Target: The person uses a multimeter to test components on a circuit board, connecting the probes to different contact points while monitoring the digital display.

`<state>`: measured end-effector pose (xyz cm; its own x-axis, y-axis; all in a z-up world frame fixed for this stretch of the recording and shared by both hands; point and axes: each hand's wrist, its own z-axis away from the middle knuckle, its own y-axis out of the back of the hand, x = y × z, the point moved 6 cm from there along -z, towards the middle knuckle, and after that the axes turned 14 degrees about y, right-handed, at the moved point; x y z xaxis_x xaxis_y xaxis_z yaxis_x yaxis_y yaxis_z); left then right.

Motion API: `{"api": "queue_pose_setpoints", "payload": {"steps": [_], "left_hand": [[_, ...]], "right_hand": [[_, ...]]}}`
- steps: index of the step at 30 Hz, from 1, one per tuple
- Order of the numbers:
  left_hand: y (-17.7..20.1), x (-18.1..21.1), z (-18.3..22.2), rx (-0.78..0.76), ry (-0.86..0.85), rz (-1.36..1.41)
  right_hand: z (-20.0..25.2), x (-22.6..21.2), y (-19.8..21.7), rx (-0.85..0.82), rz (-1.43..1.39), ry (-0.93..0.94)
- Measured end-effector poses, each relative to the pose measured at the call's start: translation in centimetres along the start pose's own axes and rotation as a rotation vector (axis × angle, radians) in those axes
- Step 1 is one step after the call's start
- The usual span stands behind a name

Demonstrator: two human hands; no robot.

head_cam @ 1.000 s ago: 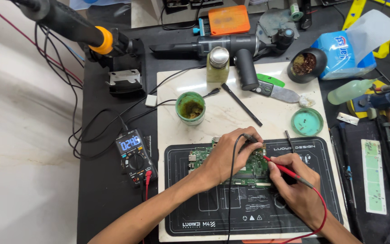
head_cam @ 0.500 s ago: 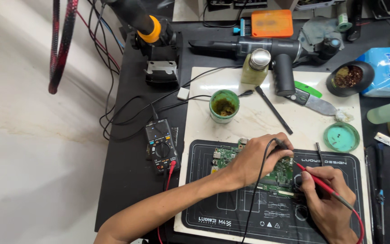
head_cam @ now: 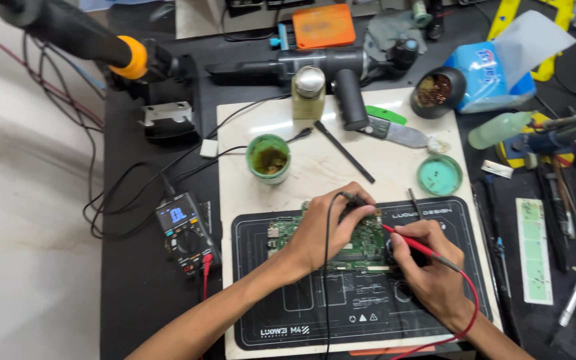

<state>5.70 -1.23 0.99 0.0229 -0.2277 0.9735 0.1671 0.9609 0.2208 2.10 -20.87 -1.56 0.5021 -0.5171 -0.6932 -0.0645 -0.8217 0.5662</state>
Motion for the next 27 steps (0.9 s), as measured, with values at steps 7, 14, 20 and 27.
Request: {"api": "queue_pose_setpoints", "payload": {"steps": [7,14,20,27], "left_hand": [[0.48,0.43,-0.24,-0.065,0.048,-0.050],[0.68,0.67,-0.37,-0.125,-0.004,-0.067],[0.53,0.59,-0.48,-0.147,-0.004,-0.075],[0.31,0.24,-0.49,-0.161,0.056,-0.100]], "right_hand": [[-0.51,-0.32,-0.02,-0.033,0.000,0.036],[-0.53,0.03,-0.17,-0.067,-0.011,-0.032],[-0.69,-0.17,-0.25,-0.092,-0.013,-0.040],[-0.73,-0.19,-0.27,-0.094,-0.006,-0.040]]}}
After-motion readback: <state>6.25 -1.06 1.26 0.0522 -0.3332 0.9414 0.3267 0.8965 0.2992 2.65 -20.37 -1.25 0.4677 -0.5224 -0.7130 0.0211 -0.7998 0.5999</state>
